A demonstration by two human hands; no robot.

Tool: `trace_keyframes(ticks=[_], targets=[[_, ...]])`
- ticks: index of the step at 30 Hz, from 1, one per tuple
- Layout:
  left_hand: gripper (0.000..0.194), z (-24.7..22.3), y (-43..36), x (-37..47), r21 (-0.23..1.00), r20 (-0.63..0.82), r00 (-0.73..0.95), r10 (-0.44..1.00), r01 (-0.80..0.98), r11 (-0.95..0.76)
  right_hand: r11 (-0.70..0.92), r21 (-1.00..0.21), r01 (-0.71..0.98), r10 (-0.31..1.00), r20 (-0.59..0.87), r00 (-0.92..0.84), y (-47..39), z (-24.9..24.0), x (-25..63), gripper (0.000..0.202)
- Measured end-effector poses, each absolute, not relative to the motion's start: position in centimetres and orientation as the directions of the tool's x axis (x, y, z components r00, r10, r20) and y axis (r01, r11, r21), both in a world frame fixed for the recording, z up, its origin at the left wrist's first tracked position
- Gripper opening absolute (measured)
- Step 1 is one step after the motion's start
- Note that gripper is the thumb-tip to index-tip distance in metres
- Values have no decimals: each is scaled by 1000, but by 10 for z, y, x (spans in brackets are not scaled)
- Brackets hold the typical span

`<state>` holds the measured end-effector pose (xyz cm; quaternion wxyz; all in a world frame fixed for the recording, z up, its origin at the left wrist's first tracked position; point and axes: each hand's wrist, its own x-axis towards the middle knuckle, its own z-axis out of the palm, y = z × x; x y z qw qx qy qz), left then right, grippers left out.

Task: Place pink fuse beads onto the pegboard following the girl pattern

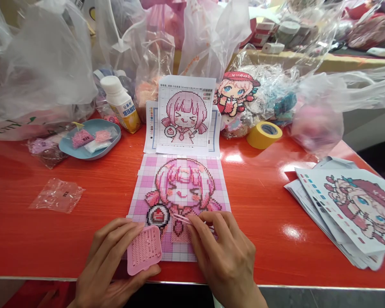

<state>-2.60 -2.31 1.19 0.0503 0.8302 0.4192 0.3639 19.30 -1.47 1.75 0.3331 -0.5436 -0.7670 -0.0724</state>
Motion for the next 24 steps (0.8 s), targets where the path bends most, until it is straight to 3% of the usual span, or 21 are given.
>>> trace_keyframes(ticks=[24], targets=[[60, 11, -22, -22, 383, 581, 344, 737, 684, -621, 400, -232, 887, 775, 602, -192, -15, 15, 194, 15]])
